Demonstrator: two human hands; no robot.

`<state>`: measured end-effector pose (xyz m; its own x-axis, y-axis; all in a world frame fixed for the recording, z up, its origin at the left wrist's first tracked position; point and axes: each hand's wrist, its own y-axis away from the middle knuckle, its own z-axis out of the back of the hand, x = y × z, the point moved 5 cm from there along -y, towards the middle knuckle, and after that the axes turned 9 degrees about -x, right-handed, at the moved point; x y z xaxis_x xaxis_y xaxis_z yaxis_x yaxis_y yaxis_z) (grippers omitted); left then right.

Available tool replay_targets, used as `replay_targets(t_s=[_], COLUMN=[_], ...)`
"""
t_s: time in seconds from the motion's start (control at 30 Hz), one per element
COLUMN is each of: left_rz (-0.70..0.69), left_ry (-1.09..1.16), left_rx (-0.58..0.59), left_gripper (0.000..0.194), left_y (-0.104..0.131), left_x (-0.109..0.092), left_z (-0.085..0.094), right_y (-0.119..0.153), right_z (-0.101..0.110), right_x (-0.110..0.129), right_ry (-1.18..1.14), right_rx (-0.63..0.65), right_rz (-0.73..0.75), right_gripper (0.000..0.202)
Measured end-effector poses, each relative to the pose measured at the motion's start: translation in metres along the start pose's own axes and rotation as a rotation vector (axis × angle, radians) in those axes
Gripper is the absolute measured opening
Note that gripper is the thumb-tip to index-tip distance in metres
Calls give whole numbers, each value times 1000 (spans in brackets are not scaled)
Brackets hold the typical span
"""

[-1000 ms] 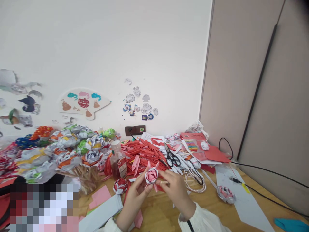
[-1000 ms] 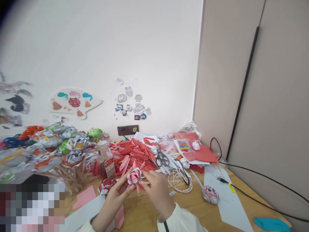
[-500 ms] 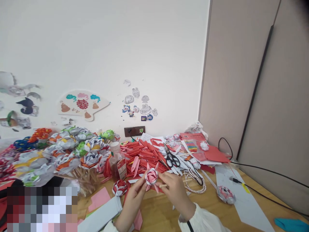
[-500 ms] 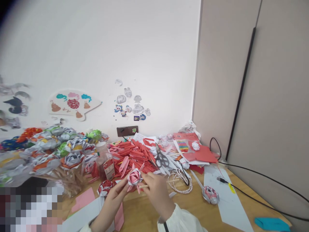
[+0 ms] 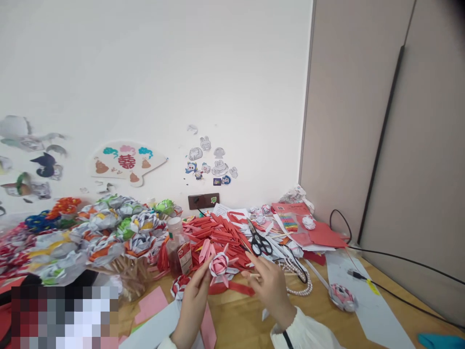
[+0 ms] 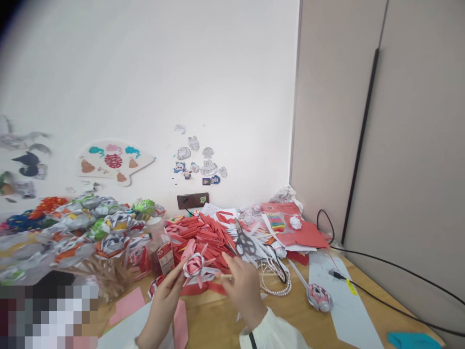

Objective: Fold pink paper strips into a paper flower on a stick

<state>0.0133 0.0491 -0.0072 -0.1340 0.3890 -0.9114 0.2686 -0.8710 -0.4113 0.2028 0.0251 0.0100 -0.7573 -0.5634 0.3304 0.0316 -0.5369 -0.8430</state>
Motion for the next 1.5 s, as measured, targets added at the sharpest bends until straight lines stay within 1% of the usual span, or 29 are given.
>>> replay_targets(t_s=[0.07, 0.13, 0.2, 0.3, 0.37, 0.43, 0.5, 0.57, 0.67, 0.8, 0.9, 0.97, 1.03, 1.07, 1.1, 1.17, 1.23, 1.27, 1.3, 1.33, 1.4, 1.43, 1.5], left_rz=[-3, -5, -7, -23, -38, -63, -87, -102, -122, -171, -209, -227, -248, -264, -285, -326, -338, -364, -400, -442, -519, -544, -571], left_ry=[30, 72, 100, 113, 104, 84, 57, 19, -42, -121, -178, -214, -257, -277, -292, -293, -286, -302, -326, -358, -413, -431, -449], left_rx=[-59, -105, -173, -235, -226, -199, -130, -29, 86, 193, 245, 310, 361, 358, 329, 211, 126, 94, 96, 123, 228, 262, 283], left_gripper=[47, 50, 53, 49, 44, 41, 39, 37, 35, 28, 24, 19, 15, 14, 13, 14, 20, 23, 25, 25, 22, 21, 18], left_y=[-5, -10, -13, -14, -12, -8, -3, 2, 7, 13, 16, 18, 18, 16, 14, 7, 1, -1, -2, -1, 2, 4, 6], left_x=[2, 5, 8, 11, 11, 8, 6, 5, 8, 11, 7, 4, 2, 1, 0, -4, -7, -10, -13, -16, -17, -17, -14], left_z=[7, 12, 18, 22, 21, 17, 11, 2, -9, -18, -22, -23, -22, -19, -15, -6, 0, 0, -2, -6, -17, -22, -27], right_y=[2, 9, 17, 25, 25, 20, 15, 12, 8, 7, 4, 1, -2, -3, -4, -6, -7, -7, -7, -7, -6, -5, -4], right_z=[-6, -18, -33, -49, -53, -53, -52, -52, -54, -53, -48, -44, -39, -36, -33, -28, -23, -22, -22, -22, -24, -25, -26], right_x=[0, 4, 6, 5, 3, -2, -9, -14, -20, -27, -25, -22, -20, -19, -19, -18, -15, -12, -8, -4, 2, 4, 7], right_ry=[-79, -144, -153, -149, -215, -371, -578, -759, -898, -933, -927, -900, -863, -832, -786, -643, -488, -428, -384, -348, -281, -250, -201], right_rx=[50, 162, 271, 352, 342, 272, 184, 132, 95, 59, 74, 94, 109, 112, 111, 98, 96, 111, 132, 156, 196, 208, 219], right_rz=[22, 121, 161, 152, 65, -109, -331, -499, -623, -725, -706, -668, -632, -613, -588, -515, -416, -365, -317, -273, -203, -176, -143], right_gripper=[53, 62, 58, 45, 40, 37, 39, 44, 46, 44, 41, 39, 37, 35, 33, 27, 19, 16, 14, 12, 11, 11, 12])
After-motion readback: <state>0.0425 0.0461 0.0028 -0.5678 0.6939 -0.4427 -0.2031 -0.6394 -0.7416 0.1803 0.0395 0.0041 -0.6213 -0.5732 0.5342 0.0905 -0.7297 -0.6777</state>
